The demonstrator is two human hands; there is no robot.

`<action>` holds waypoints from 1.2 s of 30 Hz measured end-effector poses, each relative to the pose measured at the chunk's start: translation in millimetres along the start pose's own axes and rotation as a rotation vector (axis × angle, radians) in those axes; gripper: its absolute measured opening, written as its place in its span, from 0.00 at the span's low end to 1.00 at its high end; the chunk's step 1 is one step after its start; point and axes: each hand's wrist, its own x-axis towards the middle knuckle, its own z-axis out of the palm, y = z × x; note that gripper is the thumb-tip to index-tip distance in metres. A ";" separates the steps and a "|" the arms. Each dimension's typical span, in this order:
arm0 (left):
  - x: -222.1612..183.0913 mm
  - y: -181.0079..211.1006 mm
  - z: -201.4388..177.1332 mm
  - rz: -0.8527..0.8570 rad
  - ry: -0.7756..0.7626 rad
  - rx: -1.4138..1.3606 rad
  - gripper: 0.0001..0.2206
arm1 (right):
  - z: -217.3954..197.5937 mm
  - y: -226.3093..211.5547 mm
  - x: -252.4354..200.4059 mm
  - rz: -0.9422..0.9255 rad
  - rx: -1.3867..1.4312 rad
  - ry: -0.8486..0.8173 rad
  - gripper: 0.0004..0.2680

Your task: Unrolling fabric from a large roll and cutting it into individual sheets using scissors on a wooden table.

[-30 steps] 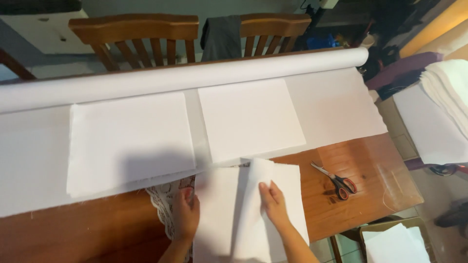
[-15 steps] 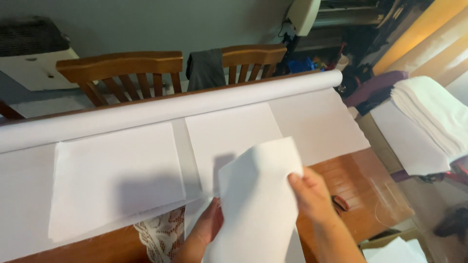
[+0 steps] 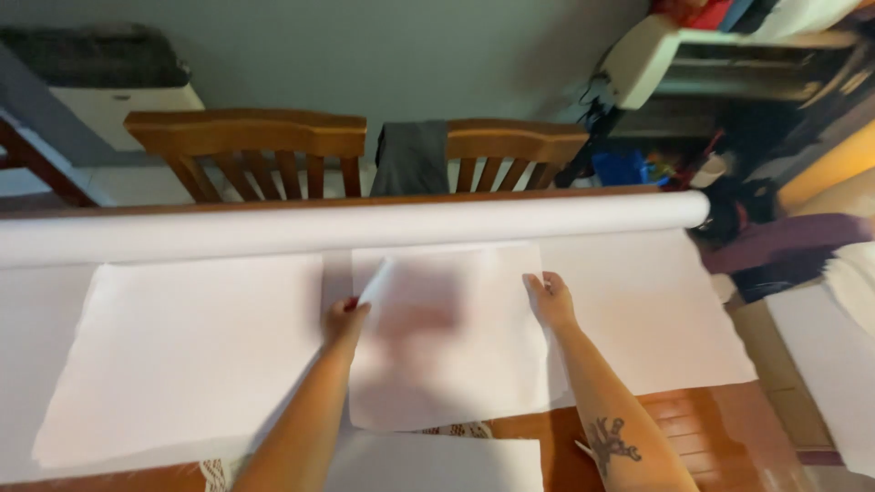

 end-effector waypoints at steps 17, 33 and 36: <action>-17.1 75.9 -43.3 -0.073 0.134 0.226 0.14 | -10.4 -31.7 -29.6 -0.097 -0.324 0.070 0.17; -289.4 -86.0 -175.6 -0.459 0.191 0.066 0.27 | -53.1 84.9 -304.2 0.412 -0.404 -0.098 0.32; -287.0 -163.7 -139.0 -0.415 0.060 0.281 0.22 | -33.4 79.0 -336.8 0.626 -0.169 -0.049 0.21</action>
